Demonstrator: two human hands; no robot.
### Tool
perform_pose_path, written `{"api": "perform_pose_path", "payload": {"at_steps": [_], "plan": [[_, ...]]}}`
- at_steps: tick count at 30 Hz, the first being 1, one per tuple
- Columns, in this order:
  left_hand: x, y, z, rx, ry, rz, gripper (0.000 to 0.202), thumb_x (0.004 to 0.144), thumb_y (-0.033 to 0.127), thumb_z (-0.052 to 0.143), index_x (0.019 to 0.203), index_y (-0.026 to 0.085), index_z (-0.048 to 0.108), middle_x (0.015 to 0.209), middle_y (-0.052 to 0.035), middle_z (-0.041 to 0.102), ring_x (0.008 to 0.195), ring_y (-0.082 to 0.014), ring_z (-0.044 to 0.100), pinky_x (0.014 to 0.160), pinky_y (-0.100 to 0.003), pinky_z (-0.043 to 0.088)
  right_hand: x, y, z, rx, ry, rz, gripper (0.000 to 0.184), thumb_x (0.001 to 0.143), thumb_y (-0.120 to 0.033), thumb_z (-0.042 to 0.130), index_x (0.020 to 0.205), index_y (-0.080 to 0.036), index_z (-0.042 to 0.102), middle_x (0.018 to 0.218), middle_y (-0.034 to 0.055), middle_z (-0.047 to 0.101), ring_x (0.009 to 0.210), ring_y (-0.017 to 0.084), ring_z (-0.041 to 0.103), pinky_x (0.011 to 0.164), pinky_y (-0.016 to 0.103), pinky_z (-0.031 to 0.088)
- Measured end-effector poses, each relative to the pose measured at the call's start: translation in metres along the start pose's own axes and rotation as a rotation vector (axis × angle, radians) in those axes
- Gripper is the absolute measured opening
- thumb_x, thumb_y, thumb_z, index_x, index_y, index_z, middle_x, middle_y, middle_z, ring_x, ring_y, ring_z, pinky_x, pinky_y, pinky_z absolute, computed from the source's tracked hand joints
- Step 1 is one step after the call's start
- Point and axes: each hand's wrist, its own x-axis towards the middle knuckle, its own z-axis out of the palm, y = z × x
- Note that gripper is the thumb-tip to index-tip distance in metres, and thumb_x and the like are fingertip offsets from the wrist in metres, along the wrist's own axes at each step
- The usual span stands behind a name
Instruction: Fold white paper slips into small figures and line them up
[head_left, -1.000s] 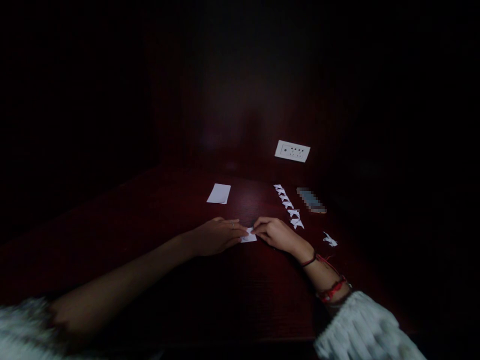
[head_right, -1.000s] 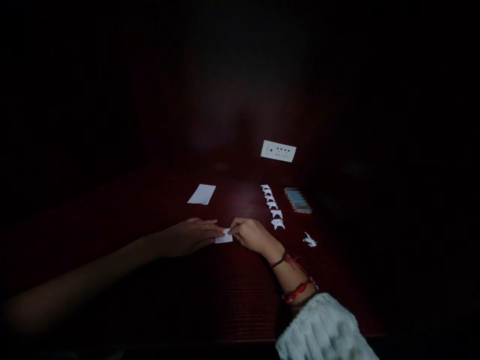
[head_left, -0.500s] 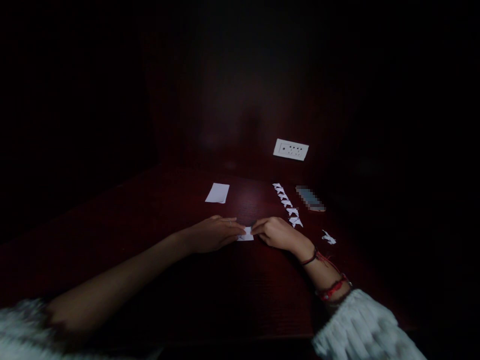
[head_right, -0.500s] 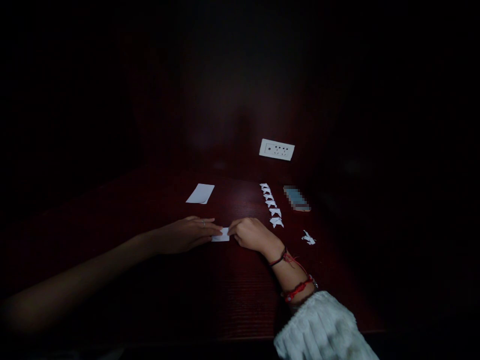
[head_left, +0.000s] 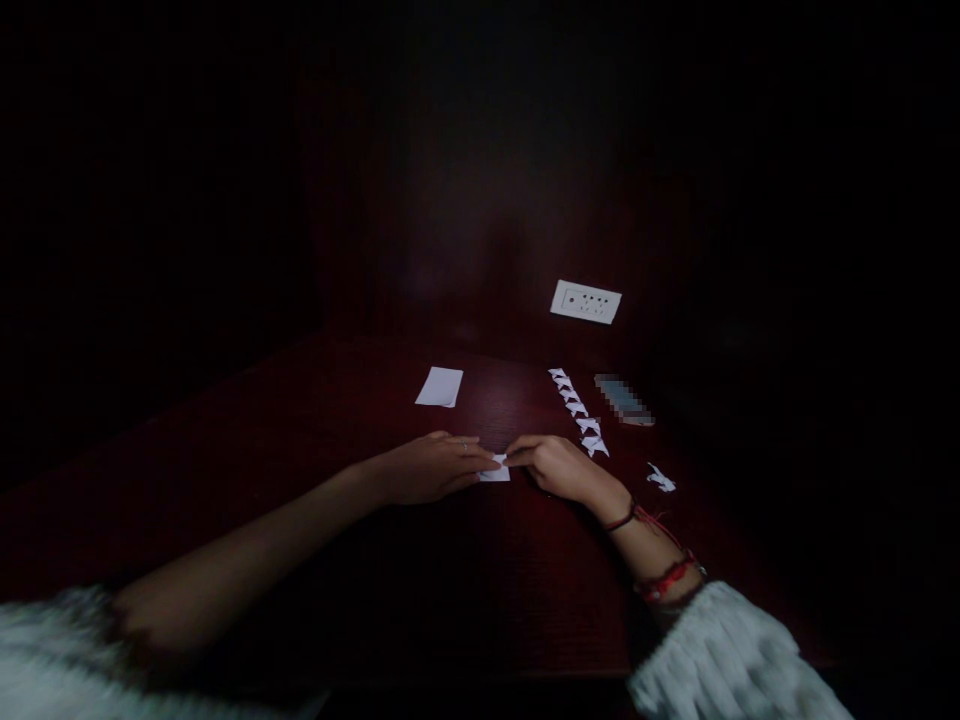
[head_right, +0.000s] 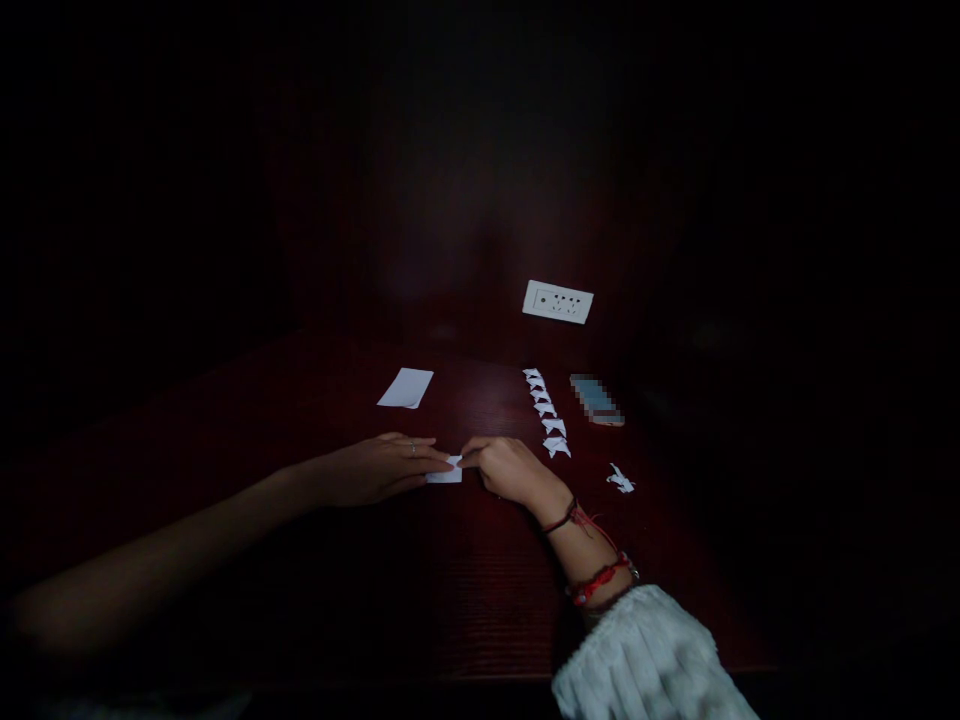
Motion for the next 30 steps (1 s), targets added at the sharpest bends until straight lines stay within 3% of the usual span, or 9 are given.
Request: {"api": "perform_pose_path", "payload": {"at_steps": [6, 13, 19, 24, 30], "plan": [[0.001, 0.000, 0.001, 0.073, 0.026, 0.023, 0.031, 0.086, 0.030, 0.030, 0.116, 0.029, 0.038, 0.119, 0.0008, 0.041, 0.114, -0.0205, 0.029, 0.088, -0.033, 0.025, 0.002, -0.002, -0.001, 0.060, 0.011, 0.010, 0.044, 0.069, -0.001, 0.036, 0.102, -0.024, 0.055, 0.105, 0.0001, 0.054, 0.095, 0.012, 0.050, 0.082, 0.023, 0.038], [0.004, 0.018, -0.004, 0.142, 0.112, -0.059, 0.027, 0.085, 0.031, 0.031, 0.099, 0.021, 0.051, 0.103, -0.0045, 0.050, 0.098, -0.0181, 0.042, 0.084, -0.032, 0.027, 0.004, -0.004, -0.002, 0.106, 0.017, 0.029, 0.041, 0.068, -0.001, 0.037, 0.097, -0.022, 0.058, 0.097, 0.0015, 0.058, 0.091, 0.011, 0.052, 0.080, 0.022, 0.038], [-0.002, 0.014, 0.008, 0.174, 0.107, -0.108, 0.032, 0.086, 0.034, 0.027, 0.113, 0.023, 0.041, 0.114, -0.0036, 0.046, 0.110, -0.0227, 0.032, 0.088, -0.037, 0.021, 0.008, 0.001, 0.004, 0.231, 0.063, 0.065, 0.038, 0.067, 0.001, 0.039, 0.086, -0.021, 0.063, 0.084, 0.0006, 0.060, 0.078, 0.009, 0.054, 0.075, 0.020, 0.039], [-0.004, 0.012, 0.007, 0.169, 0.099, -0.083, 0.033, 0.085, 0.036, 0.028, 0.114, 0.026, 0.040, 0.122, -0.0025, 0.038, 0.114, -0.0252, 0.026, 0.089, -0.040, 0.019, 0.011, 0.004, 0.009, 0.349, 0.148, 0.235, 0.028, 0.071, -0.008, 0.041, 0.086, -0.019, 0.062, 0.084, 0.0015, 0.061, 0.077, 0.010, 0.054, 0.072, 0.022, 0.040], [-0.001, 0.019, -0.001, 0.145, 0.080, -0.085, 0.031, 0.085, 0.034, 0.030, 0.111, 0.023, 0.043, 0.114, -0.0060, 0.045, 0.103, -0.0198, 0.040, 0.087, -0.034, 0.025, 0.017, 0.007, 0.021, 0.466, 0.185, 0.398, 0.024, 0.069, -0.019, 0.050, 0.090, -0.016, 0.060, 0.090, 0.0051, 0.059, 0.080, 0.013, 0.053, 0.074, 0.025, 0.040]]}}
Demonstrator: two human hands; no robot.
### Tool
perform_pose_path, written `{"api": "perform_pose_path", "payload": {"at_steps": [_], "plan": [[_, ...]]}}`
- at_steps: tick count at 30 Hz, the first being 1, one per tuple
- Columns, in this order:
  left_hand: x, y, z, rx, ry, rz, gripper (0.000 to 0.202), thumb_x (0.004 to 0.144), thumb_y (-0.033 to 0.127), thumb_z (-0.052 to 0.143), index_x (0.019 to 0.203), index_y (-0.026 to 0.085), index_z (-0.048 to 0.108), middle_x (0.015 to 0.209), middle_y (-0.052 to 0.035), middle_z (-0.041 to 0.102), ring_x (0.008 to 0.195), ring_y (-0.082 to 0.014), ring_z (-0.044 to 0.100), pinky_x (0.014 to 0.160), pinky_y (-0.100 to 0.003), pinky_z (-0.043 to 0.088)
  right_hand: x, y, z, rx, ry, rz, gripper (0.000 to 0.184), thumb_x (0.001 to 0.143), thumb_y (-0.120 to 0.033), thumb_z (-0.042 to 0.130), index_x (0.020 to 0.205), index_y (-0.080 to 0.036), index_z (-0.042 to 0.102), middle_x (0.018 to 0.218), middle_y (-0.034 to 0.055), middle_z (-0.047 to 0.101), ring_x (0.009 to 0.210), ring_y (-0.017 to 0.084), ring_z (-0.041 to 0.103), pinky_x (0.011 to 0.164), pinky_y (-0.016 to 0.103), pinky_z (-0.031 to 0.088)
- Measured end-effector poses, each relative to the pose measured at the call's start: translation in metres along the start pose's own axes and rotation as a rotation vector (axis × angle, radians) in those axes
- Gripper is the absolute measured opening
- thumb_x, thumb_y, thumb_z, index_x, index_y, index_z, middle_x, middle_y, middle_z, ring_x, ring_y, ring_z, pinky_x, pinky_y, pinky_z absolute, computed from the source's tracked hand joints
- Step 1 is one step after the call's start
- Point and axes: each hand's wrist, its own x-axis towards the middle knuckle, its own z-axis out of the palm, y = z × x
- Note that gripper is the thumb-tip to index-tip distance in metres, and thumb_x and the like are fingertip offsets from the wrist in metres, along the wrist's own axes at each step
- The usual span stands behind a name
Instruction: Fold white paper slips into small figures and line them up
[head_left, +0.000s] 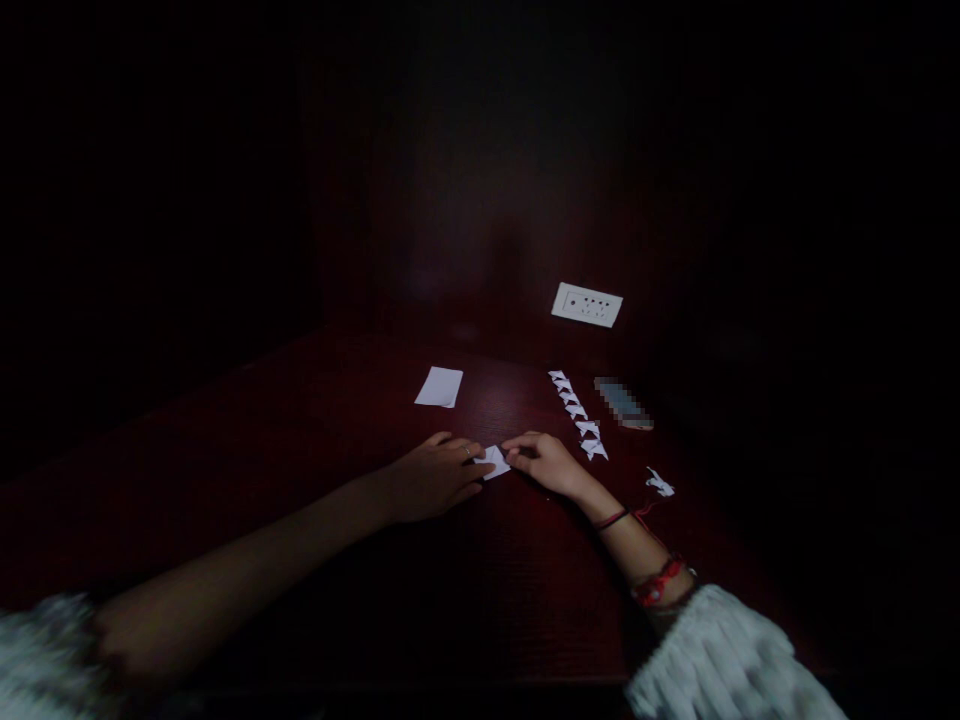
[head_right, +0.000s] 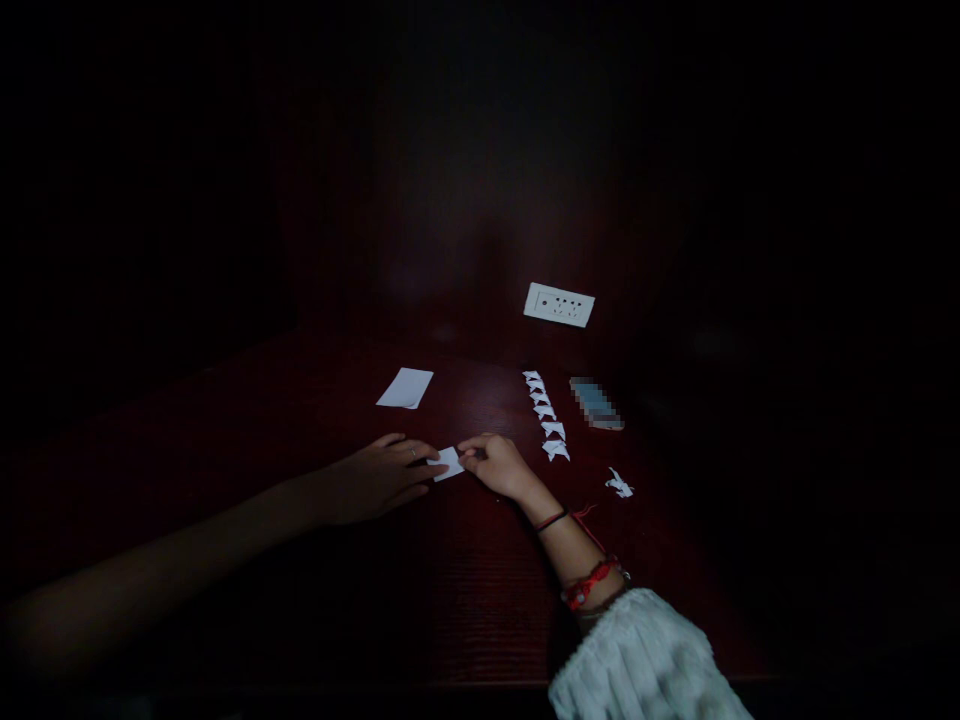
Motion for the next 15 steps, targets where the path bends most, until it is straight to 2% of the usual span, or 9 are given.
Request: {"api": "perform_pose_path", "payload": {"at_steps": [3, 9, 12, 15], "plan": [[-0.0001, 0.0007, 0.0017, -0.020, -0.026, 0.002, 0.033, 0.085, 0.034, 0.028, 0.114, 0.023, 0.040, 0.115, -0.0062, 0.045, 0.103, -0.0190, 0.042, 0.087, -0.033, 0.025, 0.0033, 0.0035, 0.0064, 0.080, 0.015, 0.077, 0.026, 0.066, -0.019, 0.053, 0.090, -0.015, 0.060, 0.085, 0.0042, 0.060, 0.075, 0.012, 0.053, 0.071, 0.024, 0.040], [-0.0028, -0.0029, 0.0087, -0.023, -0.037, 0.008, 0.035, 0.086, 0.034, 0.025, 0.117, 0.022, 0.036, 0.121, -0.0047, 0.041, 0.114, -0.0201, 0.031, 0.090, -0.036, 0.020, 0.0070, 0.0059, 0.0116, 0.293, 0.032, 0.252, 0.032, 0.062, -0.020, 0.057, 0.092, -0.012, 0.057, 0.071, 0.0009, 0.058, 0.058, 0.008, 0.050, 0.058, 0.020, 0.040], [-0.0034, -0.0031, 0.0087, -0.035, -0.035, 0.015, 0.035, 0.086, 0.033, 0.026, 0.117, 0.021, 0.036, 0.123, -0.0055, 0.038, 0.113, -0.0191, 0.032, 0.090, -0.035, 0.021, 0.0069, 0.0034, 0.0105, 0.333, -0.018, 0.262, 0.022, 0.061, -0.019, 0.057, 0.083, -0.012, 0.059, 0.068, 0.0009, 0.057, 0.057, 0.007, 0.049, 0.055, 0.018, 0.039], [-0.0032, -0.0022, 0.0062, -0.052, -0.035, 0.026, 0.034, 0.086, 0.032, 0.027, 0.116, 0.020, 0.038, 0.124, -0.0061, 0.037, 0.111, -0.0187, 0.035, 0.088, -0.032, 0.024, 0.0055, 0.0003, 0.0080, 0.210, 0.021, 0.207, 0.018, 0.060, -0.018, 0.058, 0.077, -0.013, 0.060, 0.070, 0.0011, 0.057, 0.062, 0.008, 0.050, 0.058, 0.019, 0.039]]}}
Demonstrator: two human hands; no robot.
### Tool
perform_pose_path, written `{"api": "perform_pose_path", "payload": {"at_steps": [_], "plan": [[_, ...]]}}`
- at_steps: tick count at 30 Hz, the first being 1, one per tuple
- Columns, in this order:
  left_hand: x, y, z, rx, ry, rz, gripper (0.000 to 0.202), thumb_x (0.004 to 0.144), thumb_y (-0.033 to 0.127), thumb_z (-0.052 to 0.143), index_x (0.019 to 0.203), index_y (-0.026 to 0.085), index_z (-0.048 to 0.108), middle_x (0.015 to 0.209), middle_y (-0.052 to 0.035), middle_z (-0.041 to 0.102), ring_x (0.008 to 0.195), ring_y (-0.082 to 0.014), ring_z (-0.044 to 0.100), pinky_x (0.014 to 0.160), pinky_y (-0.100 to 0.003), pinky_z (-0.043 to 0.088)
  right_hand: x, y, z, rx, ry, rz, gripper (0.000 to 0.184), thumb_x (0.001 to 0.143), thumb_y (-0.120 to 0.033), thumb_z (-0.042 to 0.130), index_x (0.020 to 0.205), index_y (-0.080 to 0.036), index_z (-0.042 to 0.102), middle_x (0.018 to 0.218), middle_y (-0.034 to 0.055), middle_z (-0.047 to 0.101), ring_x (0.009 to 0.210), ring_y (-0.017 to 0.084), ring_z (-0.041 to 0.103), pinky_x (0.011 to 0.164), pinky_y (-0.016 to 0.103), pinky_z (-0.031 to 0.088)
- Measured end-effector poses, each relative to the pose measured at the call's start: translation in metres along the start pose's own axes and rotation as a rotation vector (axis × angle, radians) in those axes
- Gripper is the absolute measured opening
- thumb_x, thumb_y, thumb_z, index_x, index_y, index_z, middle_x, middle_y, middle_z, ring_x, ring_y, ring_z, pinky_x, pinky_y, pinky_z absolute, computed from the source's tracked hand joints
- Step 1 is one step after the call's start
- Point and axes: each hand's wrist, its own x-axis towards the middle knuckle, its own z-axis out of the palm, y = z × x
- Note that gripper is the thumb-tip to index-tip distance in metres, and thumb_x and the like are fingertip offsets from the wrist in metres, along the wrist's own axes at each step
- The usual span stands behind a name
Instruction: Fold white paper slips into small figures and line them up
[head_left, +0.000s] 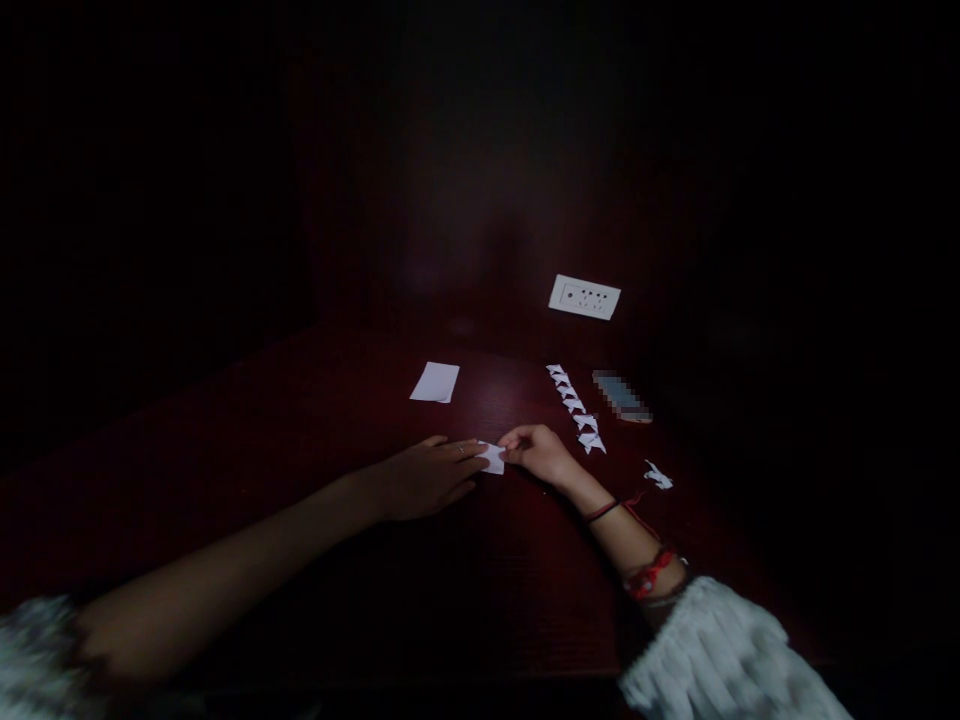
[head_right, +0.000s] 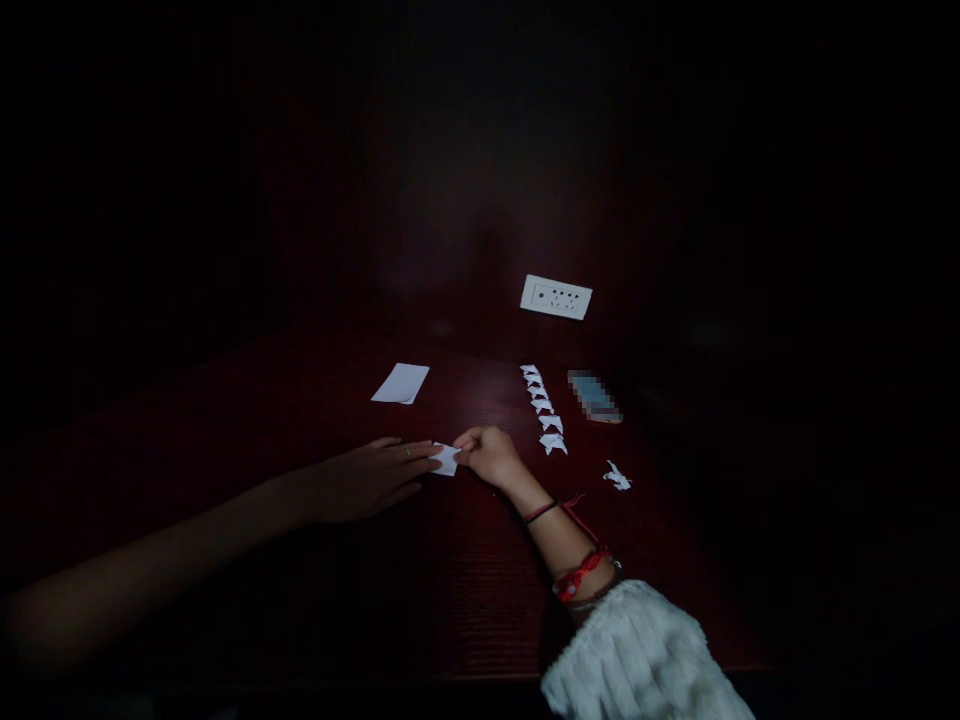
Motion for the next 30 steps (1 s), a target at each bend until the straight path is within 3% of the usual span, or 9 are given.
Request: {"api": "perform_pose_path", "payload": {"at_steps": [3, 6, 14, 21, 30], "plan": [[0.000, 0.000, -0.002, -0.003, 0.001, -0.007, 0.033, 0.085, 0.032, 0.029, 0.114, 0.021, 0.040, 0.125, -0.0061, 0.034, 0.108, -0.0195, 0.037, 0.086, -0.031, 0.028, -0.002, -0.002, -0.003, -0.173, 0.063, -0.085, 0.016, 0.058, -0.019, 0.060, 0.073, -0.014, 0.060, 0.071, 0.0009, 0.056, 0.063, 0.008, 0.049, 0.060, 0.020, 0.038], [0.000, -0.001, 0.000, 0.008, 0.004, -0.009, 0.033, 0.085, 0.032, 0.030, 0.114, 0.021, 0.039, 0.124, -0.0061, 0.036, 0.109, -0.0205, 0.037, 0.086, -0.032, 0.028, -0.003, -0.001, -0.005, -0.245, 0.043, -0.125, 0.011, 0.058, -0.019, 0.061, 0.069, -0.015, 0.059, 0.070, 0.0002, 0.056, 0.061, 0.008, 0.048, 0.058, 0.019, 0.037], [0.000, -0.001, 0.001, 0.035, -0.013, -0.017, 0.033, 0.085, 0.031, 0.029, 0.115, 0.022, 0.039, 0.123, -0.0060, 0.037, 0.111, -0.0214, 0.034, 0.086, -0.034, 0.028, -0.003, 0.000, -0.006, -0.230, -0.034, -0.082, 0.014, 0.062, -0.022, 0.059, 0.074, -0.015, 0.057, 0.067, -0.0009, 0.055, 0.057, 0.006, 0.048, 0.054, 0.017, 0.035], [0.000, 0.003, -0.006, 0.032, -0.041, -0.021, 0.033, 0.084, 0.029, 0.030, 0.115, 0.022, 0.038, 0.122, -0.0060, 0.037, 0.107, -0.0205, 0.037, 0.085, -0.033, 0.029, -0.006, -0.006, -0.010, -0.357, -0.045, -0.179, 0.016, 0.062, -0.026, 0.060, 0.073, -0.015, 0.057, 0.069, 0.0006, 0.054, 0.061, 0.008, 0.047, 0.056, 0.019, 0.035], [0.001, 0.000, -0.001, 0.036, -0.017, -0.011, 0.031, 0.084, 0.030, 0.032, 0.112, 0.022, 0.041, 0.126, -0.0057, 0.032, 0.112, -0.0217, 0.031, 0.087, -0.034, 0.028, -0.008, -0.010, -0.007, -0.258, -0.035, -0.212, 0.003, 0.064, -0.014, 0.056, 0.066, -0.014, 0.053, 0.063, -0.0013, 0.054, 0.056, 0.006, 0.047, 0.054, 0.017, 0.035]]}}
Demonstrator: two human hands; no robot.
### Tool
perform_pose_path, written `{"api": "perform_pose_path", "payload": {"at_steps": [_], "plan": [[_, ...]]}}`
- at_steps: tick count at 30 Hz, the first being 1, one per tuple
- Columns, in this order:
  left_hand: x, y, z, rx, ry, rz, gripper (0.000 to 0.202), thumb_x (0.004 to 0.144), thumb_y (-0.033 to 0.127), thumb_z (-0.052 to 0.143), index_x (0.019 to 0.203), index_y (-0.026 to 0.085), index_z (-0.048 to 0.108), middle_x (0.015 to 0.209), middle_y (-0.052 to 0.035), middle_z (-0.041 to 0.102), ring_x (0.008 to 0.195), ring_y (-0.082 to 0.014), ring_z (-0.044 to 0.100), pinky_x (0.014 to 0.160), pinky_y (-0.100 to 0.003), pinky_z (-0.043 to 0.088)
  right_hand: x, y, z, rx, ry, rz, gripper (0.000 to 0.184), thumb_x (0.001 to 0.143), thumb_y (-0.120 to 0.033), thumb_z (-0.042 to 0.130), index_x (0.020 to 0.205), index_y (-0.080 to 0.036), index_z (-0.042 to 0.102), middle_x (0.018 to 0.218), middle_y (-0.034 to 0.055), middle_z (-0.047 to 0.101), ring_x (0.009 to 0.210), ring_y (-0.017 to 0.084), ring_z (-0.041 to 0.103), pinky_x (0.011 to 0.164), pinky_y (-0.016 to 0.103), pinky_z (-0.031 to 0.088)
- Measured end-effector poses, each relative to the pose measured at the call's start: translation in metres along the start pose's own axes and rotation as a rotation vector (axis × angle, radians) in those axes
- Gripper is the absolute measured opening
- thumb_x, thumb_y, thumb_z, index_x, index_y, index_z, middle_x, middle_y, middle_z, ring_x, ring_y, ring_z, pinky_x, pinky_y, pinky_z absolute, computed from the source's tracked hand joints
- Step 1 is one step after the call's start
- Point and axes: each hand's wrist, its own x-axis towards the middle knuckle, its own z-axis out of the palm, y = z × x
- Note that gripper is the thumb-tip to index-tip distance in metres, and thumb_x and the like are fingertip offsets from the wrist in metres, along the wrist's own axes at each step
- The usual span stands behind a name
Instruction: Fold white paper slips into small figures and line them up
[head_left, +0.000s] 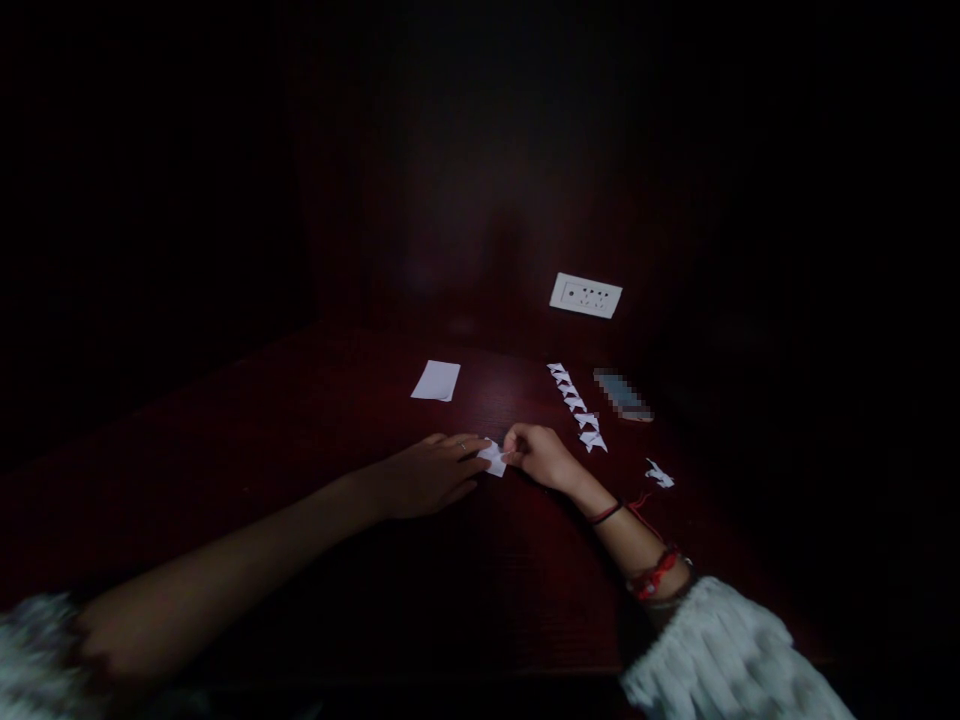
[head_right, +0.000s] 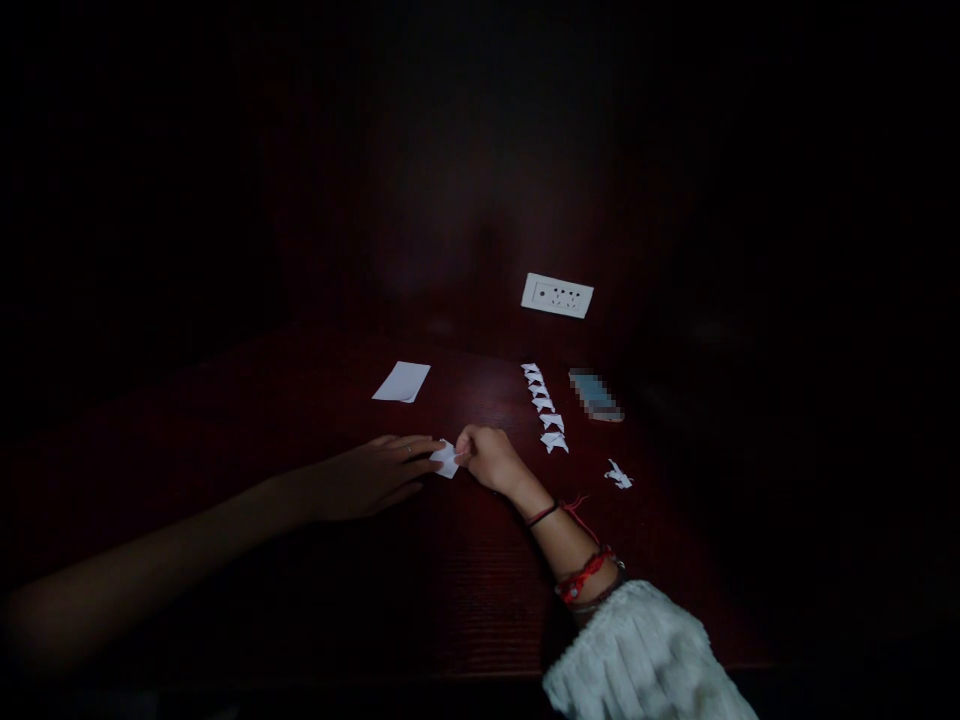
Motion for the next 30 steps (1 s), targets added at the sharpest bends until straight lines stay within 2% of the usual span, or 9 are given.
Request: {"api": "perform_pose_path", "payload": {"at_steps": [6, 13, 18, 26, 30], "plan": [[-0.002, 0.000, 0.001, -0.004, -0.025, 0.032, 0.036, 0.085, 0.029, 0.029, 0.120, 0.020, 0.032, 0.125, -0.0068, 0.035, 0.114, -0.0187, 0.030, 0.088, -0.033, 0.027, -0.003, -0.005, -0.003, 0.125, 0.027, -0.018, 0.015, 0.060, -0.014, 0.059, 0.075, -0.015, 0.057, 0.066, -0.0008, 0.058, 0.057, 0.006, 0.051, 0.056, 0.017, 0.039], [-0.005, -0.003, 0.000, -0.035, -0.098, 0.033, 0.039, 0.085, 0.032, 0.029, 0.123, 0.022, 0.027, 0.130, -0.0062, 0.027, 0.116, -0.0201, 0.027, 0.089, -0.034, 0.026, -0.004, 0.005, -0.002, 0.215, -0.102, 0.055, 0.016, 0.061, -0.021, 0.060, 0.075, -0.016, 0.064, 0.069, 0.0014, 0.063, 0.064, 0.011, 0.056, 0.059, 0.020, 0.042], [-0.006, -0.005, 0.002, -0.064, -0.095, 0.035, 0.039, 0.085, 0.033, 0.029, 0.122, 0.022, 0.029, 0.130, -0.0056, 0.026, 0.117, -0.0204, 0.025, 0.091, -0.034, 0.024, -0.005, 0.005, -0.004, 0.212, -0.175, -0.048, 0.015, 0.061, -0.021, 0.060, 0.075, -0.017, 0.066, 0.079, 0.0020, 0.064, 0.070, 0.012, 0.056, 0.065, 0.022, 0.042], [-0.005, -0.004, 0.003, -0.076, -0.076, 0.023, 0.038, 0.084, 0.031, 0.032, 0.121, 0.022, 0.031, 0.130, -0.0054, 0.028, 0.116, -0.0216, 0.027, 0.089, -0.034, 0.026, -0.008, 0.002, -0.005, 0.163, -0.127, -0.060, 0.013, 0.063, -0.020, 0.058, 0.074, -0.018, 0.066, 0.078, 0.0013, 0.064, 0.069, 0.011, 0.057, 0.067, 0.022, 0.043], [-0.005, -0.004, 0.004, -0.091, -0.050, 0.035, 0.038, 0.084, 0.031, 0.032, 0.121, 0.022, 0.031, 0.130, -0.0052, 0.028, 0.116, -0.0213, 0.028, 0.089, -0.034, 0.026, -0.009, -0.002, -0.006, 0.120, -0.128, -0.130, 0.013, 0.064, -0.016, 0.057, 0.074, -0.018, 0.065, 0.079, 0.0008, 0.064, 0.073, 0.011, 0.057, 0.069, 0.022, 0.042]]}}
